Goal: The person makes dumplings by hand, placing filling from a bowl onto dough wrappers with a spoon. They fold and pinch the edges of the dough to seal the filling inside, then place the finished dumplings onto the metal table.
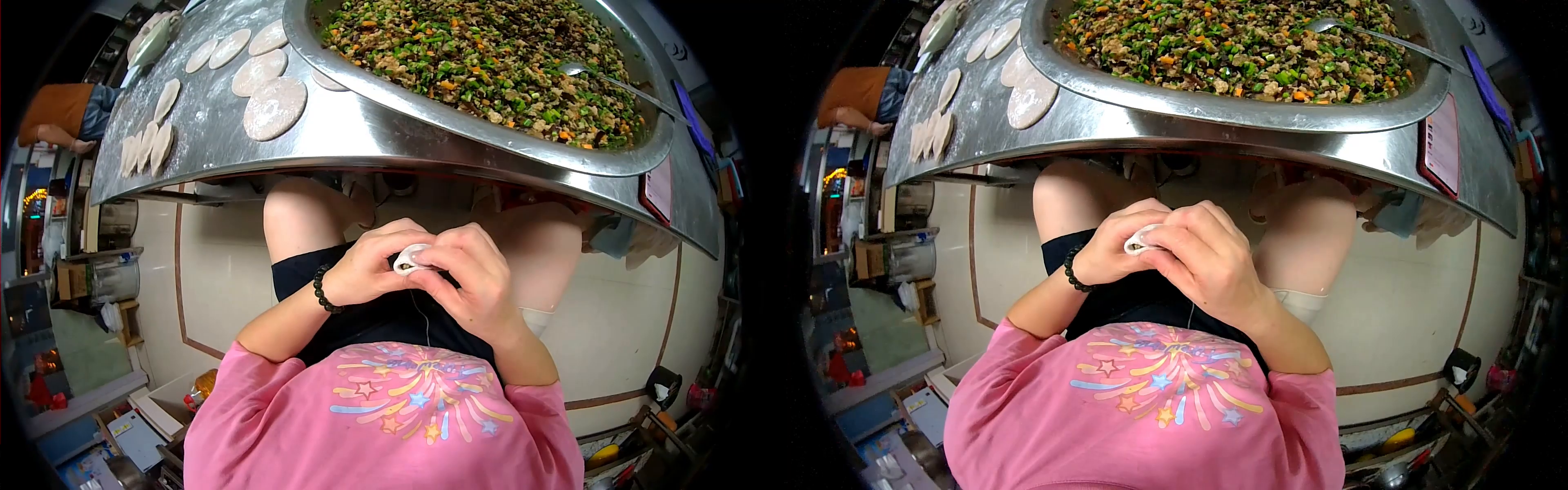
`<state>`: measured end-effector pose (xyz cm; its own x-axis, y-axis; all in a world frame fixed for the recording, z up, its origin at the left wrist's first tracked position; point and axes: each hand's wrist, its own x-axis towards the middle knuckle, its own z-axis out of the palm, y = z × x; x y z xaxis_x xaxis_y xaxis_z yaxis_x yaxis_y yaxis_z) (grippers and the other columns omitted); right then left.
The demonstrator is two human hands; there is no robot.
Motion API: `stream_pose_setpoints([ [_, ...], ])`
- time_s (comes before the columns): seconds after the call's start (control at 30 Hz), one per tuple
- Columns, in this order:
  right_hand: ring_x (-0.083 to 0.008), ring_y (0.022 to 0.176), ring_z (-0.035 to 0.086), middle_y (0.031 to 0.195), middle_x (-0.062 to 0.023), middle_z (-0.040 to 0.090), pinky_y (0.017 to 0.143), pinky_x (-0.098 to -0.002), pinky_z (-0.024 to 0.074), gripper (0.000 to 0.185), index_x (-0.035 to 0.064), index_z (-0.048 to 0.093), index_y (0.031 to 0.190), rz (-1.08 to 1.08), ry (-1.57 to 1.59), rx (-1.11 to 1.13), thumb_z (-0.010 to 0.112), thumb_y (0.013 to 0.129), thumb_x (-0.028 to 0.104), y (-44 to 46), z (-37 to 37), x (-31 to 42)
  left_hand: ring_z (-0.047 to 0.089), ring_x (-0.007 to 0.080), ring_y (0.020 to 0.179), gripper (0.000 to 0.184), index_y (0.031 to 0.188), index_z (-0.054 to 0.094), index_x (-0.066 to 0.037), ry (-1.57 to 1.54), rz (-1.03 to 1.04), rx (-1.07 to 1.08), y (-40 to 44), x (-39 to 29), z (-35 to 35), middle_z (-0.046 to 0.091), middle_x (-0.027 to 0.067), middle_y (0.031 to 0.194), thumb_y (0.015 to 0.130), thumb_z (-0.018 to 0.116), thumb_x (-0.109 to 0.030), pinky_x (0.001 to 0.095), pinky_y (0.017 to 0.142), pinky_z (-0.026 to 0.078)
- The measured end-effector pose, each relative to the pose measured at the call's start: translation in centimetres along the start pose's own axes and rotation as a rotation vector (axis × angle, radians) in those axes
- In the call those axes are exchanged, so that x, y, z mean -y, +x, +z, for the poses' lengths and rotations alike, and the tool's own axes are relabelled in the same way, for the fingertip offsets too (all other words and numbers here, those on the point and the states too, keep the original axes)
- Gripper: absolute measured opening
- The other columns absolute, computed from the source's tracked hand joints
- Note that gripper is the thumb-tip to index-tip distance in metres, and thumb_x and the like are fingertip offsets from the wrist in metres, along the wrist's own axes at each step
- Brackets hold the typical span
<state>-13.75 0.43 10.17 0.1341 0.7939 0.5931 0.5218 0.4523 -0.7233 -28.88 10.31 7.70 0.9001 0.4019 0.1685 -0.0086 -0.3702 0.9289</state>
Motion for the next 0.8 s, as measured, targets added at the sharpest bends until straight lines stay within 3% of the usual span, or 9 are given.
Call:
stream_pose_setpoints([
  [0.27,-0.0239,0.07,0.053,0.077,-0.0074,0.053,0.061,-0.0327,0.0433,0.023,0.0039,0.059,0.081,0.067,0.065,0.021,0.071,0.062,0.002,0.0,0.1,0.3,0.056,0.0242,0.086,0.038,0.103,0.057,-0.001,0.02,0.006,0.007,0.1,0.3,0.0,0.057,0.0097,0.095,0.072,0.072,-0.018,0.0313,0.074,0.046],
  [0.43,-0.0251,0.077,0.054,0.082,-0.007,0.056,0.064,-0.0322,0.0441,0.022,0.0043,0.06,0.085,-0.031,0.019,0.05,0.069,0.065,0.003,-0.1,0.0,-0.2,0.055,0.0246,0.089,0.04,0.103,0.057,0.001,0.059,-0.017,0.02,0.0,0.3,-0.1,0.056,0.0109,0.098,0.074,0.071,-0.024,0.0314,0.075,0.044],
  [0.53,-0.0262,0.085,0.056,0.092,-0.007,0.059,0.068,-0.0316,0.0449,0.026,0.0048,0.061,0.092,-0.148,-0.047,0.124,0.068,0.067,0.006,-0.1,-0.1,-0.7,0.056,0.026,0.086,0.034,0.1,0.057,-0.001,0.042,0.014,0.023,-0.1,1.3,0.0,0.057,0.0106,0.096,0.072,0.071,-0.015,0.0325,0.073,0.046],
  [0.67,-0.0222,0.074,0.054,0.085,-0.0077,0.056,0.064,-0.0291,0.0436,0.027,0.004,0.061,0.093,-0.103,-0.034,0.128,0.07,0.067,0.008,0.0,-0.3,-0.6,0.056,0.0239,0.087,0.032,0.101,0.057,-0.001,0.124,0.056,0.058,-0.3,2.0,0.3,0.057,0.01,0.098,0.074,0.07,-0.013,0.0306,0.075,0.045],
  [0.77,-0.0171,0.077,0.053,0.094,-0.0098,0.053,0.066,-0.026,0.0439,0.032,0.0008,0.058,0.097,0.216,0.125,0.041,0.07,0.072,0.017,-0.6,-0.5,-1.5,0.054,0.0157,0.097,0.037,0.113,0.053,-0.002,-0.287,-0.263,0.163,-0.8,1.0,-0.2,0.057,0.0054,0.107,0.082,0.065,-0.019,0.0267,0.084,0.043],
  [0.8,-0.0146,0.075,0.053,0.088,-0.0082,0.055,0.065,-0.0257,0.0444,0.021,-0.0001,0.058,0.092,0.353,0.208,-0.032,0.063,0.08,0.016,-0.4,-0.6,-1.2,0.053,0.0163,0.1,0.04,0.12,0.047,-0.002,-0.677,-0.348,0.053,-1.0,0.8,0.4,0.054,0.0064,0.112,0.089,0.055,-0.026,0.0282,0.089,0.041],
])
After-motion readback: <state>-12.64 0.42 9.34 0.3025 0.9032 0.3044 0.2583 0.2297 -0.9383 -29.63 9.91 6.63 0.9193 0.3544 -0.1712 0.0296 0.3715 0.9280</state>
